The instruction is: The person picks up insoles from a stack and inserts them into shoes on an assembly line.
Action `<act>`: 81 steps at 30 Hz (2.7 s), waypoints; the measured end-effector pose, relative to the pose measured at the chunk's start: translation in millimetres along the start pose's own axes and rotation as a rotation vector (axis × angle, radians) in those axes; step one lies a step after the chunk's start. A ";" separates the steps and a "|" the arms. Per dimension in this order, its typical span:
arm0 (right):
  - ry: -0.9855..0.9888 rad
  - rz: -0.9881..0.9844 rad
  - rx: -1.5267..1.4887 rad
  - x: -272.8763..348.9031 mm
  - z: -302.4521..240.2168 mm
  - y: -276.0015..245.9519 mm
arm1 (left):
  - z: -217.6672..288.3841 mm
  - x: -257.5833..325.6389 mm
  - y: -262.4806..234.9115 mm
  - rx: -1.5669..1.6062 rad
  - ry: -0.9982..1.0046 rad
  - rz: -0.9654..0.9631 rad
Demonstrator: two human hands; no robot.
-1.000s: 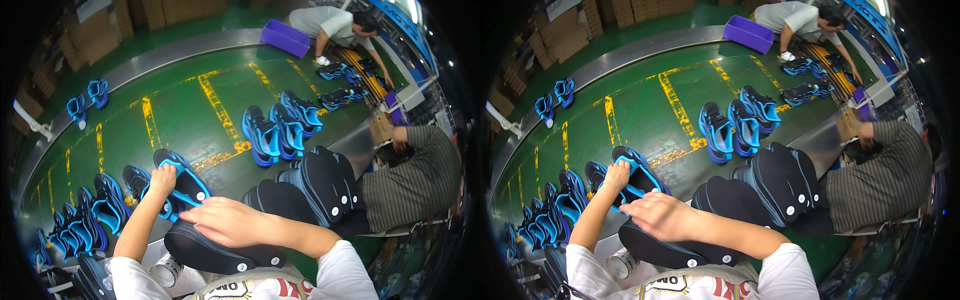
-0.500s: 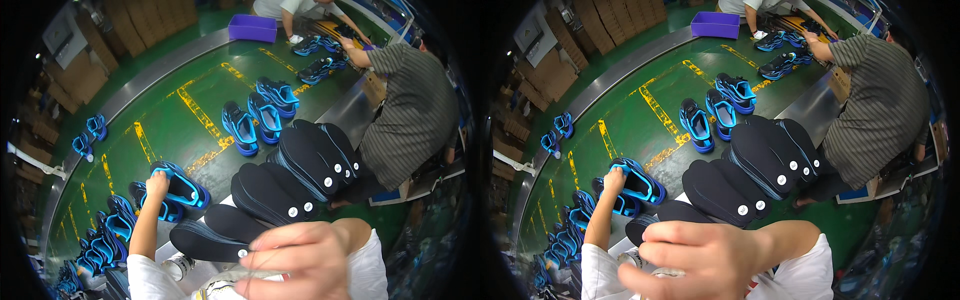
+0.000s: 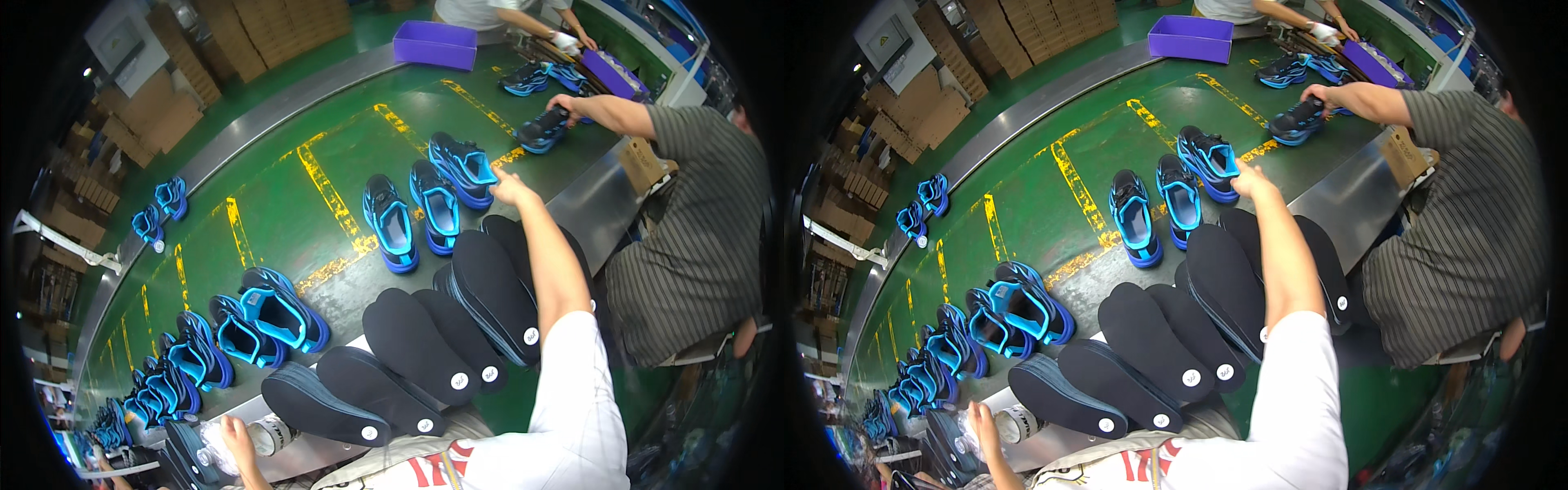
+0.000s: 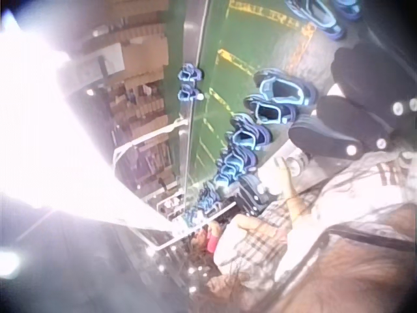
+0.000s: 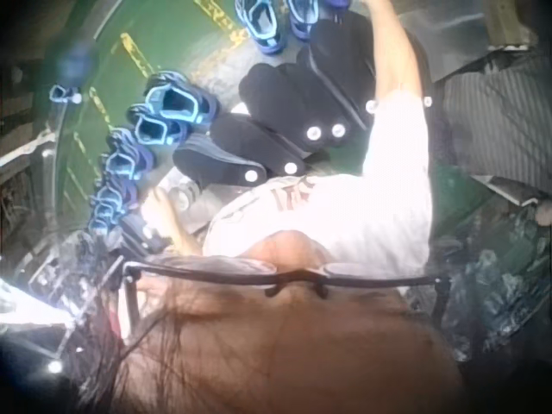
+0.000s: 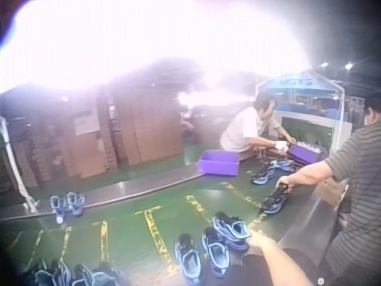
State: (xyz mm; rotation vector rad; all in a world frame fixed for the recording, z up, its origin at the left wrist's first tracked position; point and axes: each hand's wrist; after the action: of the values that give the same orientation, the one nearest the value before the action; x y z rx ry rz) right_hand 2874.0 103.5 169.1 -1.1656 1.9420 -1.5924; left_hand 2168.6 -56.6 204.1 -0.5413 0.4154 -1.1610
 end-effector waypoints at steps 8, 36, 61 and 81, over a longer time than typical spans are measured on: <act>-0.210 0.200 -0.268 -50.2 -15.0 10.9 | -35.1 62.5 35.3 -0.404 0.073 0.269; -0.323 -0.159 -0.049 -52.8 -20.3 -40.1 | -32.8 39.1 41.9 -0.673 0.477 0.290; 0.226 -0.532 -1.178 413.7 24.0 121.4 | 27.8 127.1 127.2 0.846 -1.001 -0.430; 0.320 -1.012 -0.999 359.2 -31.3 118.0 | 27.5 122.1 147.5 1.107 -1.007 -0.441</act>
State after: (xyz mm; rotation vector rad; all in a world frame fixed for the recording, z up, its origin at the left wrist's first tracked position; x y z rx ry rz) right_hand 2597.2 -154.8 144.4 -2.7578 2.6641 -1.1099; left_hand 2336.5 -122.2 133.9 -0.1589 -1.2127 -1.1762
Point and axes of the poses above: each hand's wrist, its own x-axis away from the middle knuckle, its own y-axis out of the palm, z = x × y, and after that the axes turned 8 degrees about z, right-handed
